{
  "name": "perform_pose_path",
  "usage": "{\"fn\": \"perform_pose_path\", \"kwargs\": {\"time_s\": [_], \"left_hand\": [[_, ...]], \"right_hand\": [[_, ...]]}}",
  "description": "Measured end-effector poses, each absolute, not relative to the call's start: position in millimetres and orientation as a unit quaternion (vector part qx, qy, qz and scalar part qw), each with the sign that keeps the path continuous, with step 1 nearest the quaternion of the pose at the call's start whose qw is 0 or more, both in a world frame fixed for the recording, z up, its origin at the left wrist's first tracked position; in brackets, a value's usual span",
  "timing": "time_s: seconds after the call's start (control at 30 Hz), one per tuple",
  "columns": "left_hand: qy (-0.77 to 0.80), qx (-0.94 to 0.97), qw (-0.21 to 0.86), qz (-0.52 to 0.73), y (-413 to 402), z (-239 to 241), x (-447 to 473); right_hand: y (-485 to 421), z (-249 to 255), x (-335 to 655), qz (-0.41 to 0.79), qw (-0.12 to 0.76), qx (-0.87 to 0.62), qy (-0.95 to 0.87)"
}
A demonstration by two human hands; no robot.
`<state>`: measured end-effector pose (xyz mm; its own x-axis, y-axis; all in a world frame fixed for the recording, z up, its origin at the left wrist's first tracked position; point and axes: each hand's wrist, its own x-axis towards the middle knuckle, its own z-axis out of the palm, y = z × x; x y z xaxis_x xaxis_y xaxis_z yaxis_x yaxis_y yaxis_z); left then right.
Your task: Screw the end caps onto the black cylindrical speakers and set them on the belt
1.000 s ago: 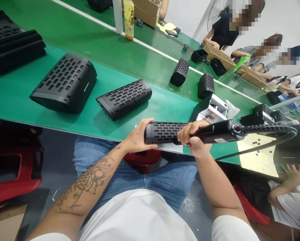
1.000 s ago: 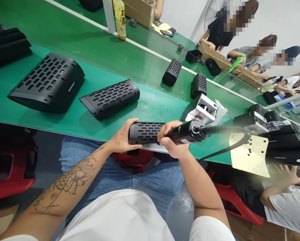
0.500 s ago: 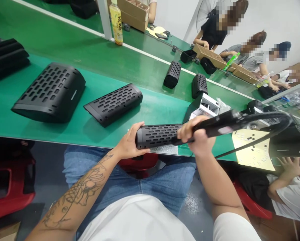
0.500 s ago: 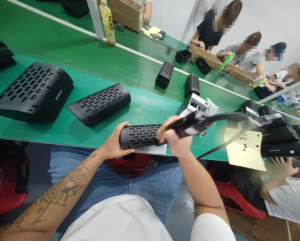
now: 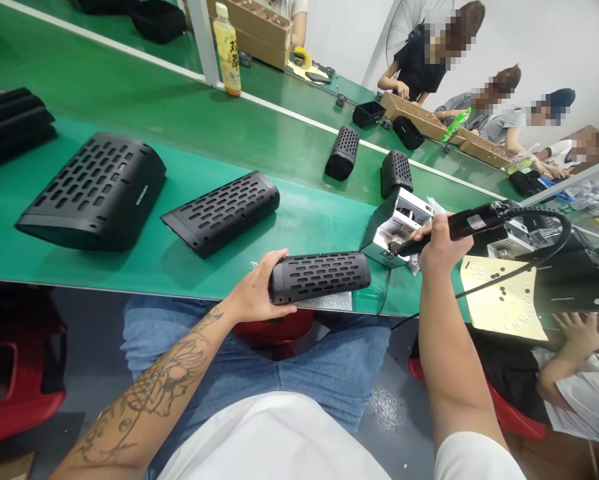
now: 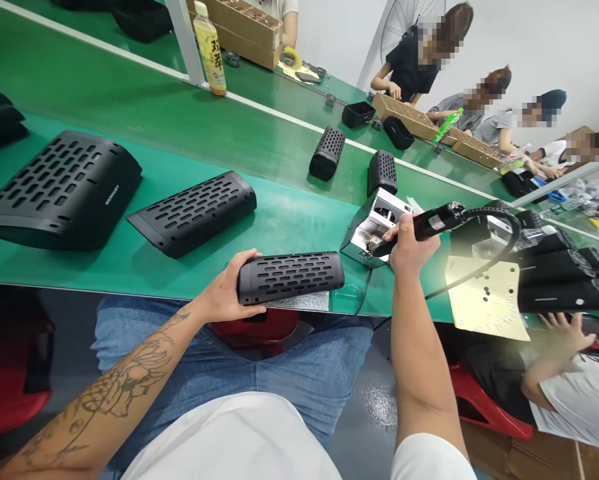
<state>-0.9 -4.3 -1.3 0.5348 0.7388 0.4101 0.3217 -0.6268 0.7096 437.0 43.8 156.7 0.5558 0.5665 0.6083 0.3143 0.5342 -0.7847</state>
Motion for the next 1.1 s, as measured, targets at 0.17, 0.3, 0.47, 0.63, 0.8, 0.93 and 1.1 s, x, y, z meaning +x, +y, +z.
{"fn": "perform_pose_path", "kwargs": {"time_s": [0.17,0.3,0.47,0.63,0.8,0.93,1.1], "left_hand": [[0.328,0.819,0.307,0.357,-4.8,1.7,2.3],[0.332,0.806,0.323,0.369,-4.8,4.2,5.6],[0.345,0.789,0.337,0.381,-7.4,6.3,11.6],[0.354,0.782,0.347,0.379,-9.7,9.0,15.7],[0.341,0.784,0.346,0.387,-8.4,7.2,20.1],[0.335,0.786,0.34,0.393,-6.8,5.3,22.6],[0.34,0.786,0.345,0.385,-7.5,7.8,22.9]], "right_hand": [[-4.7,194.0,372.9,0.172,0.754,-0.4,-0.493],[-44.6,207.1,294.3,0.345,0.697,-0.277,-0.564],[-48.3,192.9,228.9,0.461,0.632,-0.182,-0.595],[-36.6,178.2,212.0,0.463,0.621,-0.247,-0.582],[-38.3,171.9,213.5,0.468,0.59,-0.253,-0.607],[-39.7,163.9,218.0,0.486,0.549,-0.267,-0.625],[-36.7,148.0,222.7,0.504,0.526,-0.238,-0.642]]}}
